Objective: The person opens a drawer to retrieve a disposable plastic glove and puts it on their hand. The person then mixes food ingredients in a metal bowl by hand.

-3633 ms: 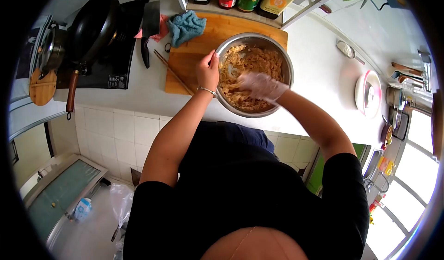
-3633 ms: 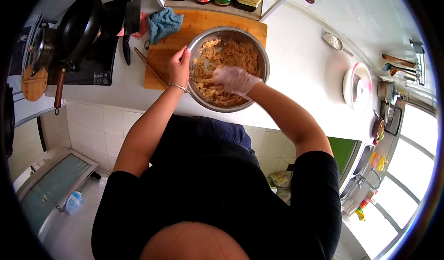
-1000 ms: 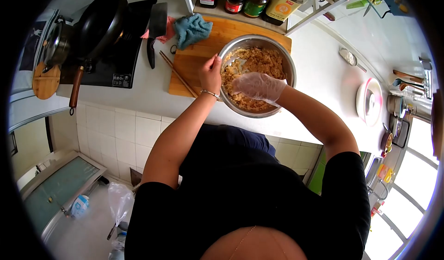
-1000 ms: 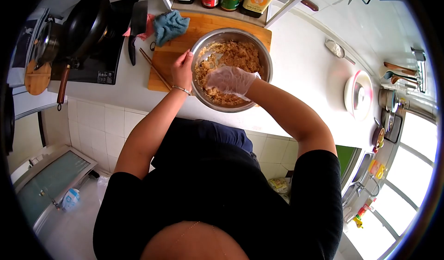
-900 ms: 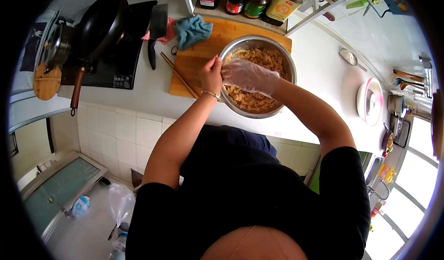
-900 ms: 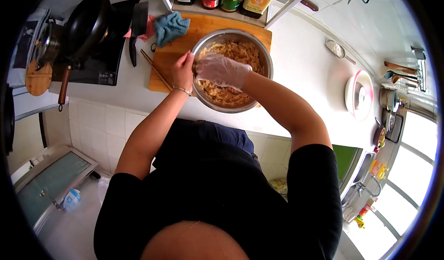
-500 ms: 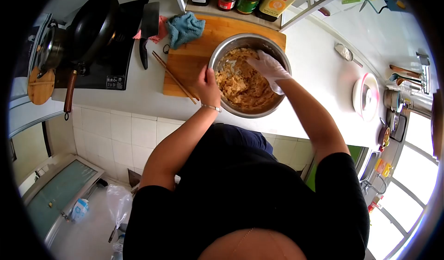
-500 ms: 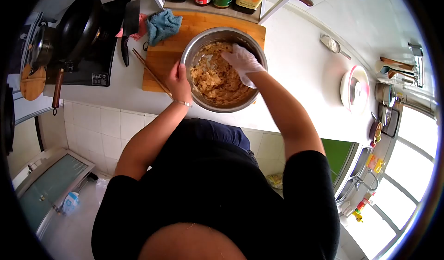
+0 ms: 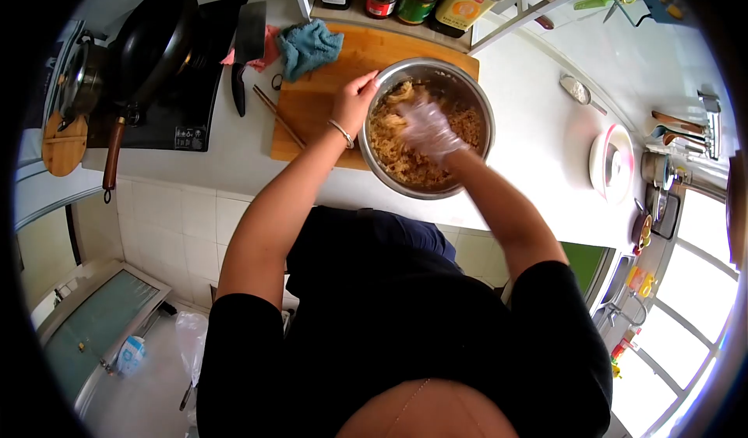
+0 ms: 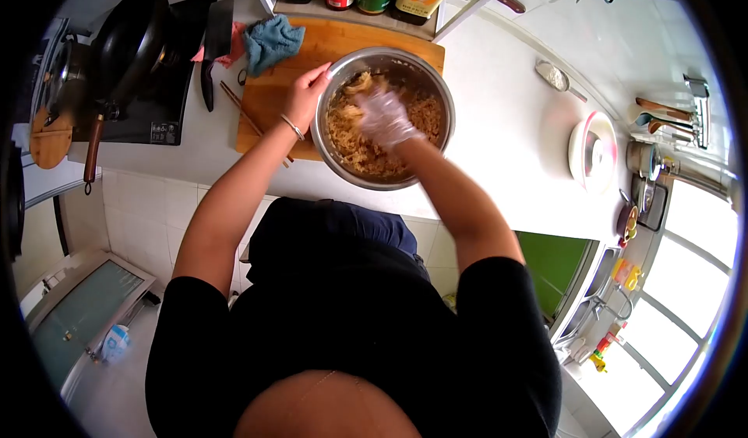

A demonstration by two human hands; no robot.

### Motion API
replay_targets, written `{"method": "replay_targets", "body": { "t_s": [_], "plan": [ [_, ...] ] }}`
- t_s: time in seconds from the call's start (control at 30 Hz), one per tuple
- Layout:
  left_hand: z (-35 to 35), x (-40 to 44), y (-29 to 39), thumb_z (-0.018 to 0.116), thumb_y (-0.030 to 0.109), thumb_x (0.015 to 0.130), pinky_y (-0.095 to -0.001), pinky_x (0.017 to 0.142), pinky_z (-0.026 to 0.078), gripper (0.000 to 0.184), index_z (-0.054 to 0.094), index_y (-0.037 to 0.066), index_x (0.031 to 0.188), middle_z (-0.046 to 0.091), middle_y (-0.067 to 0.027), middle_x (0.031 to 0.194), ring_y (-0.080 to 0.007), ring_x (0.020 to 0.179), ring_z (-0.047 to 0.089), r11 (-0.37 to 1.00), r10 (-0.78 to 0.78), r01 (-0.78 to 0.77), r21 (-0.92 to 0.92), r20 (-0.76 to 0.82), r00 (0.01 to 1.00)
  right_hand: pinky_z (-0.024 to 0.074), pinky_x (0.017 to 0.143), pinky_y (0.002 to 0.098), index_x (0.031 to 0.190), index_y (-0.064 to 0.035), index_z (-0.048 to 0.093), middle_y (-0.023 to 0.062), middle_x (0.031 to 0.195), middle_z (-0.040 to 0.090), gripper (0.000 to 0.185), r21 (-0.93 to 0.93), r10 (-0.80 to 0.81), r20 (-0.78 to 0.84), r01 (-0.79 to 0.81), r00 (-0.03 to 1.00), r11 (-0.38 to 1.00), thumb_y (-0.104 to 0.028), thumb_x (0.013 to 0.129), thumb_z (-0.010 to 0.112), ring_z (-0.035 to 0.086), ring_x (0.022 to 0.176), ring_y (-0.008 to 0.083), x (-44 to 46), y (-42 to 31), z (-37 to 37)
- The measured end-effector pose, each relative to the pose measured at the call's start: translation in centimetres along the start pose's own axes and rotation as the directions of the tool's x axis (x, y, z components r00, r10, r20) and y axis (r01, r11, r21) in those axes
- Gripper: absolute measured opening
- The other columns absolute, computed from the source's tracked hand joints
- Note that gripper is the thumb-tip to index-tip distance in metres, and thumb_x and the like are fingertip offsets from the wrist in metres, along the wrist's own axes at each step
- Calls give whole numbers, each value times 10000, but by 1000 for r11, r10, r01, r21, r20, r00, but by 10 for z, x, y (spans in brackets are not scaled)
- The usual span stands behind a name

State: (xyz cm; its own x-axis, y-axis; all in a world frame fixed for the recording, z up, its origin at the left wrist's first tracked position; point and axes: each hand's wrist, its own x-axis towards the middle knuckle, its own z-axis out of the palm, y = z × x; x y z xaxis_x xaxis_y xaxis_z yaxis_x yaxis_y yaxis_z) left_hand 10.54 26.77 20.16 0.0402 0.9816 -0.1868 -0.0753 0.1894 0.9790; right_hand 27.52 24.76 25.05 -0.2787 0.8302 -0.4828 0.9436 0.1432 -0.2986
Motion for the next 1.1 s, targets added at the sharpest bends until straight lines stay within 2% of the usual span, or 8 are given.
{"method": "replay_targets", "body": {
  "t_s": [0.2,0.33,0.5,0.7,0.77,0.93,1.0,1.1],
  "plan": [
    [3,-18,2,685,168,839,-292,793,499,423,580,-27,1200,679,-172,1044,-191,889,663,982,130,-113,149,-114,985,505,912,444,1007,-182,669,134,1185,563,221,-567,-760,135,679,635,466,-227,798,612,543,1094,272,-18,66,-2],
    [10,-23,3,702,181,818,-306,769,504,442,586,-17,1195,676,-192,1014,-229,863,671,959,123,-69,276,-182,976,515,831,421,1099,-125,614,159,1038,587,394,117,-78,-252,110,965,987,-295,747,661,560,1026,304,-8,-4,3],
    [4,-33,13,691,137,815,-336,764,496,464,562,26,1246,670,-173,951,-268,836,648,939,220,-162,303,-168,961,468,899,387,1009,-139,632,88,1075,597,326,-374,-749,41,705,661,602,-297,726,671,568,1037,279,-29,31,-4],
    [10,-30,-4,674,136,828,-374,769,487,399,603,70,1215,647,-173,939,-301,838,621,886,287,-175,429,-211,935,503,838,407,1040,-130,627,126,1015,582,316,-38,-278,-108,275,955,961,-303,775,622,581,977,320,-4,-13,14],
    [6,-31,-7,646,164,867,-355,740,490,320,636,59,1169,648,-171,932,-284,814,623,920,304,-210,331,-265,915,514,836,434,983,-130,637,150,1024,577,203,-94,-722,-187,719,667,689,-256,827,608,613,898,254,-16,14,34],
    [7,-37,1,597,173,911,-319,703,484,287,635,55,1170,646,-149,903,-226,759,607,893,318,-202,401,-246,916,539,729,474,1110,-138,600,169,965,609,308,-657,-662,-157,423,733,624,-277,836,619,630,839,248,11,65,18],
    [10,-36,-6,583,177,922,-305,689,479,281,636,54,1169,643,-139,887,-204,739,597,883,367,-247,398,-260,893,524,697,488,1094,-117,571,188,976,596,376,-53,-243,-455,247,857,968,-334,795,639,615,870,303,6,8,18],
    [6,-34,-11,582,188,923,-280,663,467,285,638,55,1169,628,-114,816,-167,695,575,921,341,-252,299,-300,891,541,740,340,1033,-135,586,88,979,580,303,-235,-715,-83,683,695,691,-324,806,654,583,905,214,-5,7,35]
  ]
}}
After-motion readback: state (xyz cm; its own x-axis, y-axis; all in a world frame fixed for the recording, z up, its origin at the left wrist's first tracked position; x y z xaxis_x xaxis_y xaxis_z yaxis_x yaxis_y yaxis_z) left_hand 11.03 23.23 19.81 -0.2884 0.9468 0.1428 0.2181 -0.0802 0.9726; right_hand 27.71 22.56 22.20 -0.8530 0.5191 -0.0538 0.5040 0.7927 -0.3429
